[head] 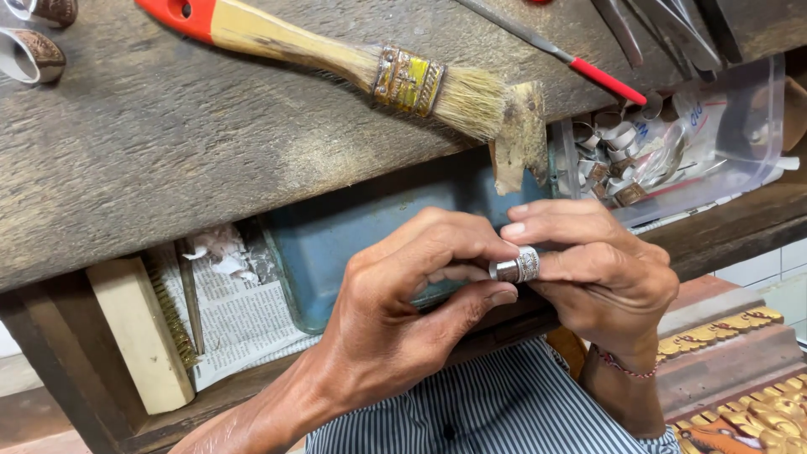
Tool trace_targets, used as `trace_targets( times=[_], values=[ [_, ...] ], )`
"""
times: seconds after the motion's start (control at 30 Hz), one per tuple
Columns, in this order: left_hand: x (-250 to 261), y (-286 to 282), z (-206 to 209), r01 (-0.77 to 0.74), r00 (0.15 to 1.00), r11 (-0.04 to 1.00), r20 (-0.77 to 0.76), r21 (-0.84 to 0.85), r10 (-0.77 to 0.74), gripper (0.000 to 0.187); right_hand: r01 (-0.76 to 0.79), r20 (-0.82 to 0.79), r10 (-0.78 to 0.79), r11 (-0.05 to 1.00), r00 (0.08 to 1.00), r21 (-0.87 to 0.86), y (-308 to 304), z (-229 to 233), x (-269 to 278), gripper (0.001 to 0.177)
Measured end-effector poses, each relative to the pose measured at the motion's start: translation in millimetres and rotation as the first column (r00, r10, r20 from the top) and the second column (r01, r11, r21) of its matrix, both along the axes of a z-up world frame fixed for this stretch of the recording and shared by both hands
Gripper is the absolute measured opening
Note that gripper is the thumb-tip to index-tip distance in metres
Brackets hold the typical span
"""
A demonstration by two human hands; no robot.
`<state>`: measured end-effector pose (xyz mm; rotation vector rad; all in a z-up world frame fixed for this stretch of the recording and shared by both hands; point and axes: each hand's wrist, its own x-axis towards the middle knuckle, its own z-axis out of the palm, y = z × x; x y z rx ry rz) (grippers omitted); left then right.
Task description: Filing and brushing a metal ring on a jewelry workbench to smooth its surfaces
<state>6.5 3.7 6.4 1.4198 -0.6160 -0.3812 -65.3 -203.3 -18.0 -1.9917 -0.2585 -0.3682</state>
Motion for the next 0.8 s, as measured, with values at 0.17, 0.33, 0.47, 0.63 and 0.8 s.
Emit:
trace_targets(
  times=[0.17,0.33,0.47,0.63,0.8],
  values=[
    [0.3,0.5,0.0,0.008,1.000,1.000,-0.003,0.008,-0.008,0.017,-0.016,0.013,0.016,1.000,1.000,-0.004,-2.6,-1.5,0.2,0.008],
    [0.1,-0.7,0.1,0.016,1.000,1.000,-0.026,0.007,-0.015,0.018,-0.027,0.012,0.027,1.000,1.000,-0.006,-4.1,-1.9,0.6,0.009],
    [0.9,-1.0,1.0,0.012,1.000,1.000,-0.025,0.012,-0.011,0.017,-0.032,0.020,0.032,0.999,0.999,-0.008,-4.4,-3.2,0.7,0.009],
    [0.1,-2.4,1.2,0.021,0.996,1.000,-0.084,0.022,-0.019,0.019,0.011,0.018,-0.010,1.000,1.000,-0.020,3.3,3.8,2.7,0.005],
    [-3.3,-3.5,0.2,0.014,0.954,0.999,-0.297,-0.043,-0.026,0.025,0.132,-0.013,-0.135,0.980,0.991,-0.149,2.0,11.7,-1.2,0.008]
  ],
)
